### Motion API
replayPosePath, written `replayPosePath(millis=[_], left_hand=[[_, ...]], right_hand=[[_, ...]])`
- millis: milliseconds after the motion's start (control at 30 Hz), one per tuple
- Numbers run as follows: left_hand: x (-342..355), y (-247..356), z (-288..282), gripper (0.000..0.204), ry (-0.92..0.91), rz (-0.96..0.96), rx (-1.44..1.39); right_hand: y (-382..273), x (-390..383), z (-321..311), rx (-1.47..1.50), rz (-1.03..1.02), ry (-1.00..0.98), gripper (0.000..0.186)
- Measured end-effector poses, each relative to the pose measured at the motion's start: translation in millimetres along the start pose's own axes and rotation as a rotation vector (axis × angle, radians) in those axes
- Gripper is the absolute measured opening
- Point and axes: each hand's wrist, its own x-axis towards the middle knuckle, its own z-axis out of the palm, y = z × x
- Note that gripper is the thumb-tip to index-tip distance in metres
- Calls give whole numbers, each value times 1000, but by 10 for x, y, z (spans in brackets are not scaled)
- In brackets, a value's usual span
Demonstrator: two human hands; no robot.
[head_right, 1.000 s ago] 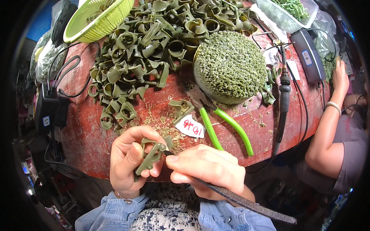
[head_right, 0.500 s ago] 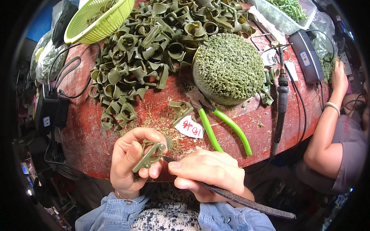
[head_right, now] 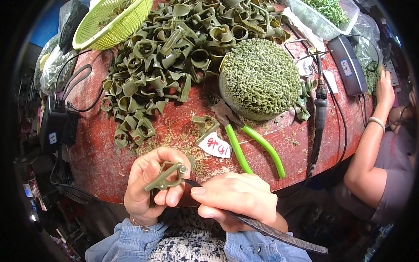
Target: Carving and cleaning green wax components for jewelry or candles using a handheld scraping tool.
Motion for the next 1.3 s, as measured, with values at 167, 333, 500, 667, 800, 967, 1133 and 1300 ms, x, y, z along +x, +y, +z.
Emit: replayPosePath(millis=[167, 333, 500, 667, 800, 967, 1133, 1300], left_hand=[[-13, 15, -1, 43, -6, -57, -77], [-8, 20, -3, 44, 18, -128, -102], [-10, 22, 41, 43, 43, -119, -143], [-12, 23, 40, 43, 31, -117, -136], [-8, 16, 3, 43, 13, -125, -94], [-4, 36, 60, 43, 18, -121, -57], [-3, 15, 36, 42, 29, -110, -39], [-1, 22, 35, 42, 35, -127, -45]], right_hand=[[-8, -11, -65, 24, 17, -133, 36], [-50, -53, -93, -67, 20, -120, 39], [11, -79, -93, 67, 35, -60, 28], [7, -35, -78, 126, 21, -73, 24], [58, -56, -16, 101, 20, 21, 20], [53, -36, 3, 97, -66, 86, 18], [80, -60, 4, 75, -40, 74, 20], [59, -73, 32, 18, 0, 93, 19]])
